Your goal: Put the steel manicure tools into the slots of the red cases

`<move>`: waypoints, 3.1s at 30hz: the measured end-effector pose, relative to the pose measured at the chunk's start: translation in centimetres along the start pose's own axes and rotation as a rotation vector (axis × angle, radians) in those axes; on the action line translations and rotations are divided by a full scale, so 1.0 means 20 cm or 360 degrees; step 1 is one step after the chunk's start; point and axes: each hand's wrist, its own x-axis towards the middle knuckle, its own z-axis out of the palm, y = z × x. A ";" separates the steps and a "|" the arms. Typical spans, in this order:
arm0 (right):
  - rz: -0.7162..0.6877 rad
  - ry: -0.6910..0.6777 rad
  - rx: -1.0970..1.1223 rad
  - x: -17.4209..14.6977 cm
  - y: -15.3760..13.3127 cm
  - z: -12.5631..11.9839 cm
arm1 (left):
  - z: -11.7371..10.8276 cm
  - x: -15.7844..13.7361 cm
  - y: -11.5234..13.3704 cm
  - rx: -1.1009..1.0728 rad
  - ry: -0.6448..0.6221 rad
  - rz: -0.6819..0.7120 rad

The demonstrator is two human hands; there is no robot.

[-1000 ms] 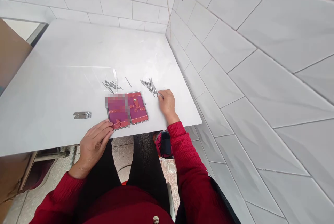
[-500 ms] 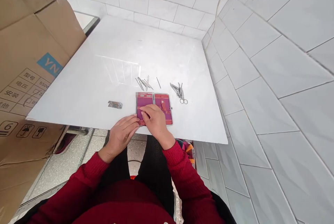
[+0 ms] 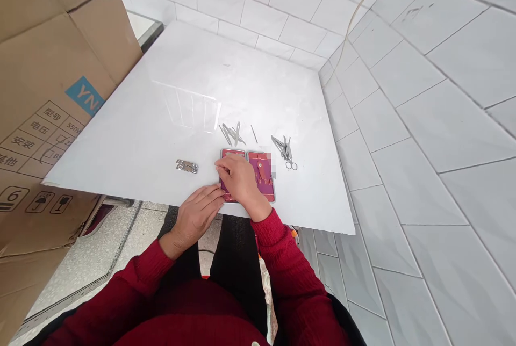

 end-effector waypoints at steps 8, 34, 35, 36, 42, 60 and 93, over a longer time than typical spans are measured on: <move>-0.0064 -0.0278 -0.0149 0.16 -0.05 0.06 | -0.01 -0.01 0.00 0.0077 -0.0002 0.0051; 0.0484 0.0243 -0.0450 0.40 0.33 -0.11 | -0.06 0.11 -0.03 0.0111 -0.0045 0.0054; 0.0534 0.0276 -0.0467 0.39 0.36 -0.12 | -0.06 0.11 -0.03 0.0116 -0.0048 0.0059; 0.0578 0.0303 -0.0471 0.39 0.39 -0.13 | -0.06 0.11 -0.03 0.0123 -0.0047 0.0062; 0.0626 0.0374 -0.0388 0.37 0.48 -0.11 | -0.05 0.13 -0.03 0.0159 -0.0018 0.0078; 0.0448 -0.0197 -0.1072 0.43 0.27 -0.16 | -0.04 0.12 -0.03 0.0190 -0.0017 0.0097; 0.0791 -0.0415 0.0592 0.43 0.21 -0.21 | -0.03 0.09 -0.03 0.0144 -0.0044 0.0070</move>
